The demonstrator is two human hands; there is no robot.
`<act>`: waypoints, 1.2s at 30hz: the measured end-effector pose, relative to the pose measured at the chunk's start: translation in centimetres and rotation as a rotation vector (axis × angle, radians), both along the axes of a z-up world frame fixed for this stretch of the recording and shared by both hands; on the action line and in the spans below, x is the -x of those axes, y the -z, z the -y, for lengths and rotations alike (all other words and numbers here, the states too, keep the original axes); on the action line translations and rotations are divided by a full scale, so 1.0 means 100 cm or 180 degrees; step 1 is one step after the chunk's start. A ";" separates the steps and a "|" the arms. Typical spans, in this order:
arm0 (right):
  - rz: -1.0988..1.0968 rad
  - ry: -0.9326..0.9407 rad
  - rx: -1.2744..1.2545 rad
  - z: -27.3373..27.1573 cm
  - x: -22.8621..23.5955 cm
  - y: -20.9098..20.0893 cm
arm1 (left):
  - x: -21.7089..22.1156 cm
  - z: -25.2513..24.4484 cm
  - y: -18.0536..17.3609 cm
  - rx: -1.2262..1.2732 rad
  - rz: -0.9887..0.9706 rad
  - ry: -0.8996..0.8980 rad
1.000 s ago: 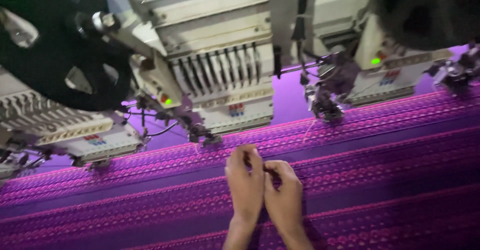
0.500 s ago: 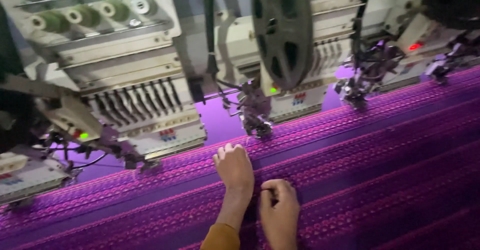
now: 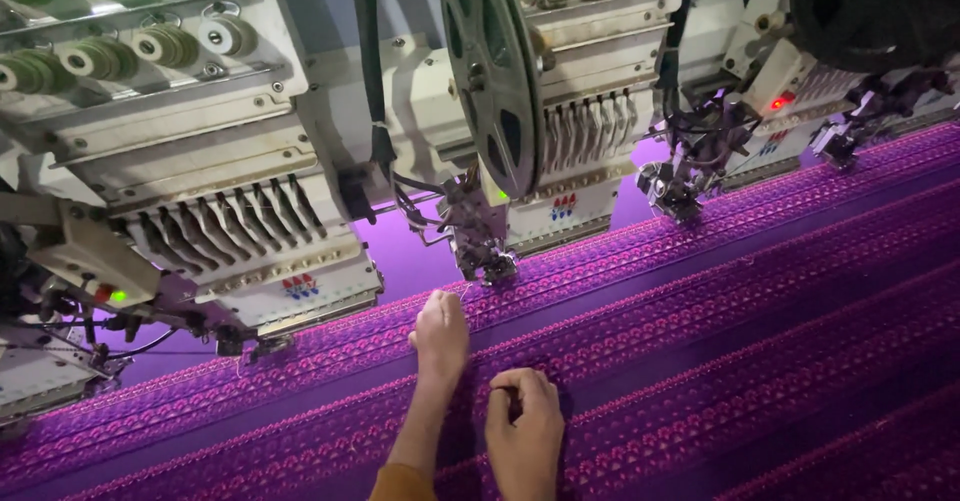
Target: The person threads and adjusts a large industrial multi-head embroidery machine, handling threads and needles by hand while working over purple patterned fabric.
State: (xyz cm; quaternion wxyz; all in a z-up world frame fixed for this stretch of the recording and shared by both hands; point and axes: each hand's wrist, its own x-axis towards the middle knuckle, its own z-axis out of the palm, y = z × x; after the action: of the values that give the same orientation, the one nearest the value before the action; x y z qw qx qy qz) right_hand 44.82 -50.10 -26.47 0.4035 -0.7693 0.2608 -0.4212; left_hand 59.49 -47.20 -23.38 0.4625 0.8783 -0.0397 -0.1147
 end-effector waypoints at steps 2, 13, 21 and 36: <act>0.0051 -0.0030 0.0064 0.002 0.001 0.001 | 0.008 0.000 0.021 0.0149 0.0710 0.0142; 0.0035 -0.0269 -0.0521 0.006 0.021 -0.021 | 0.107 -0.045 0.011 0.0104 0.1613 0.0539; -0.0858 -0.0908 -0.0924 0.013 0.123 -0.045 | 0.186 -0.106 0.024 0.0440 0.1136 0.0296; -0.0654 0.0227 0.0633 -0.201 0.489 -0.269 | 0.573 -0.289 -0.266 -0.0485 0.2333 0.0433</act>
State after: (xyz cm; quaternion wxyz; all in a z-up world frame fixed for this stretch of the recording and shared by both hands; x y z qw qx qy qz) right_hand -4.08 -29.99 0.40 0.2812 -0.8347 0.2849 -0.3782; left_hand 2.22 -18.31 3.26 0.3423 0.8882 -0.2520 0.1741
